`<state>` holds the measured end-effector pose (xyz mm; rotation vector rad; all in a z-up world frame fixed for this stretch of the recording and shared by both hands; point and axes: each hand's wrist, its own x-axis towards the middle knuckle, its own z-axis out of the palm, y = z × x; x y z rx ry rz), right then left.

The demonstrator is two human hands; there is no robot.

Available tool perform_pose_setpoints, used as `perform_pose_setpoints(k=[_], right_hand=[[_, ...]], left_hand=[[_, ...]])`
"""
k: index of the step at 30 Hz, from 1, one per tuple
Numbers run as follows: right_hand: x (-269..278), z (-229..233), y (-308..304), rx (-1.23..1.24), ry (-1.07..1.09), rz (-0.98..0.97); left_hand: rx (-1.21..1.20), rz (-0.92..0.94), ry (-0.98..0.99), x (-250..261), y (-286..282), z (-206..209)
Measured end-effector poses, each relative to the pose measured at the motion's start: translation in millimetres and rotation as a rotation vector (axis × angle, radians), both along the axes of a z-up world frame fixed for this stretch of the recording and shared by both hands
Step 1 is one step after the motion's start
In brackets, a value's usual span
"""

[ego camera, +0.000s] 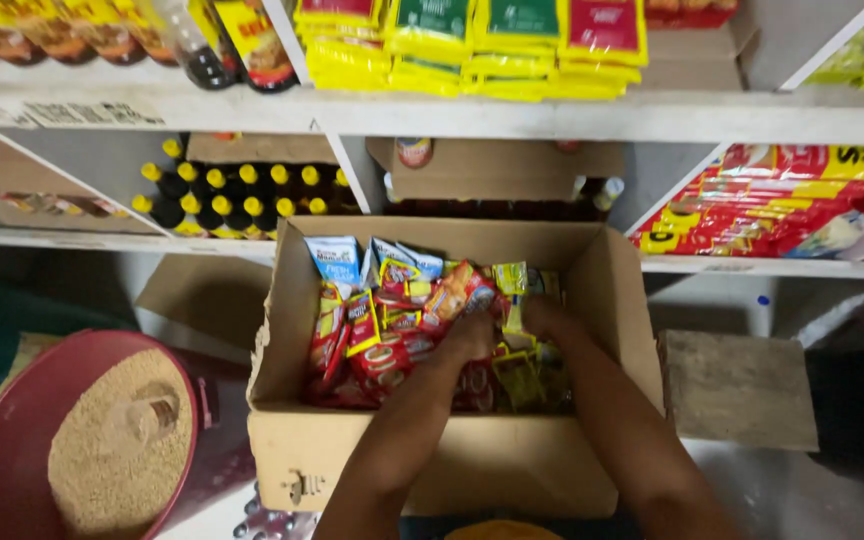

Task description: Transfer small food and seasoning packets from a cardboard box and organize them neatly on store shelves.

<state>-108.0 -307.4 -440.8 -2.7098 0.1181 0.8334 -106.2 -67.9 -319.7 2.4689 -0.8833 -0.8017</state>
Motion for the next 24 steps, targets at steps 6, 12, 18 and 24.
perform_pose_setpoints(k=[6,12,18,24], right_hand=[[-36,147,38,0.005,0.011,-0.17],[-39,175,53,0.193,0.003,-0.238],[-34,197,56,0.366,-0.025,-0.293],[-29,125,42,0.561,-0.054,-0.356]], left_hand=[[-0.147,-0.026,0.114,5,12,-2],[-0.137,0.19,0.467,8,15,-14],[-0.151,0.262,0.589,7,10,16],[-0.057,0.201,0.515,13,11,14]])
